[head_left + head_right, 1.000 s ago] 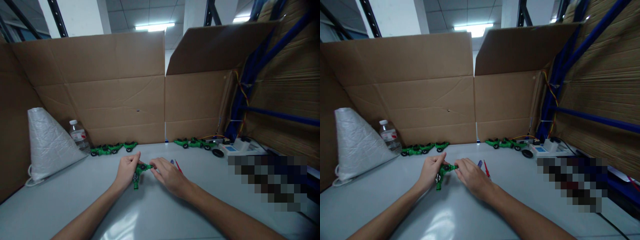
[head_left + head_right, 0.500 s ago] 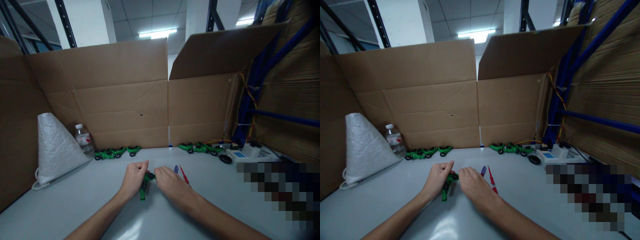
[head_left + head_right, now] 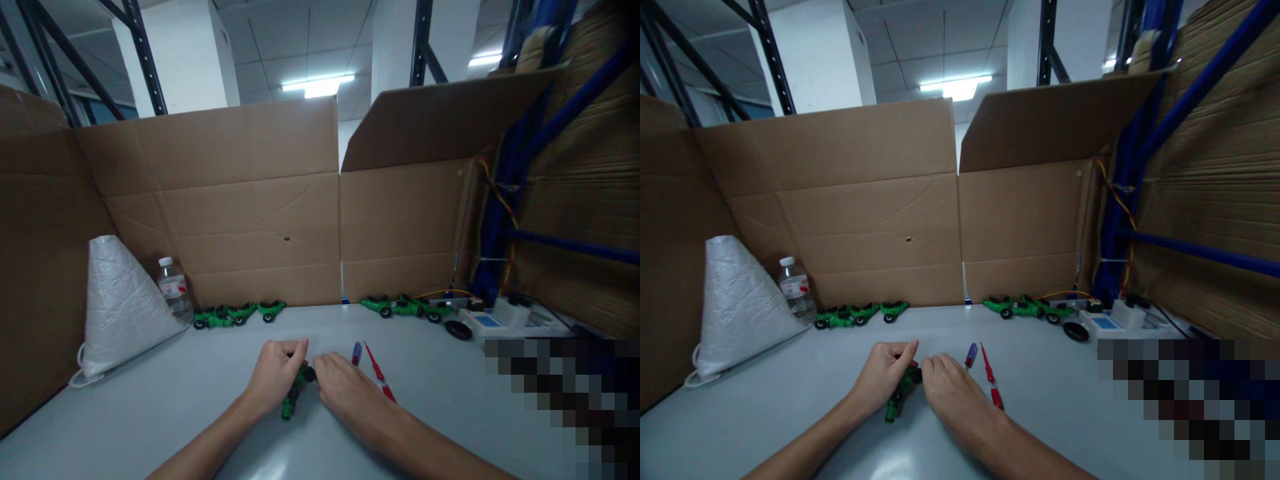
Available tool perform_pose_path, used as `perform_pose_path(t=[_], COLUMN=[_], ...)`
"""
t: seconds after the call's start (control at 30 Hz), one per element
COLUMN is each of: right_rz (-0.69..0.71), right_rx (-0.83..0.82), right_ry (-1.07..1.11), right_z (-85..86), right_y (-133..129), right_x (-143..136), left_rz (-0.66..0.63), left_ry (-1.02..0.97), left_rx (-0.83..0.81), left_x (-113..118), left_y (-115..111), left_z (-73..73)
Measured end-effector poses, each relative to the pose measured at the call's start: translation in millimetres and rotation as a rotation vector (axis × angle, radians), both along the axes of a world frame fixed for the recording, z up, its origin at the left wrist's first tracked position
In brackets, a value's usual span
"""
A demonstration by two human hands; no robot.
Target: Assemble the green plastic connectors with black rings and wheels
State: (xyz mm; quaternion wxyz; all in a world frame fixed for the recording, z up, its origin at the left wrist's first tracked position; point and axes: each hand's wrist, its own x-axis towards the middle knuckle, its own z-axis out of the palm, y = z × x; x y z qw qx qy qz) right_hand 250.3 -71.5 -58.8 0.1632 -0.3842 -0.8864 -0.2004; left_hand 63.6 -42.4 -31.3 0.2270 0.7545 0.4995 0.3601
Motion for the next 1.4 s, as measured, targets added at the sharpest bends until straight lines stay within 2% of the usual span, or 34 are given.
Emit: perform_pose_path(t=[0.1, 0.23, 0.33, 0.63, 0.87, 0.97, 1.13, 1.27, 1.4], right_rz=[-0.006, 0.005, 0.026, 0.040, 0.068, 0.100, 0.178, 0.247, 0.246], right_rx=[0.007, 0.031, -0.008, -0.445, -0.548, -0.546, -0.528, -0.509, -0.525], right_ry=[-0.002, 0.030, 0.095, 0.488, 0.642, 0.712, 0.812, 0.808, 0.784], right_z=[-3.7, -16.7, -20.1, 0.9, 7.3, 11.2, 15.3, 17.3, 18.5], right_y=[-0.3, 3.5, 7.3, 7.2, 7.4, 5.6, 4.7, 7.3, 8.8], right_x=[-1.6, -2.4, -2.6, 4.7, 11.0, 11.5, 13.0, 14.3, 15.7], left_rz=[0.005, 0.008, 0.018, 0.032, 0.137, 0.152, 0.109, 0.087, 0.082], left_ry=[-0.008, -0.026, -0.067, -0.300, -0.489, -0.469, -0.362, -0.283, -0.235], left_rx=[0.009, -0.013, -0.025, -0.097, -0.170, -0.134, -0.024, 0.007, 0.028], left_x=[-0.8, -0.8, -2.5, -7.8, -11.1, -13.6, -13.3, -10.8, -10.0], left_y=[0.9, 1.3, 3.7, 14.5, 18.9, 19.3, 15.8, 9.2, 6.0], left_z=[-1.1, -2.0, -0.7, 3.1, 4.6, 5.9, 8.1, 10.1, 11.1])
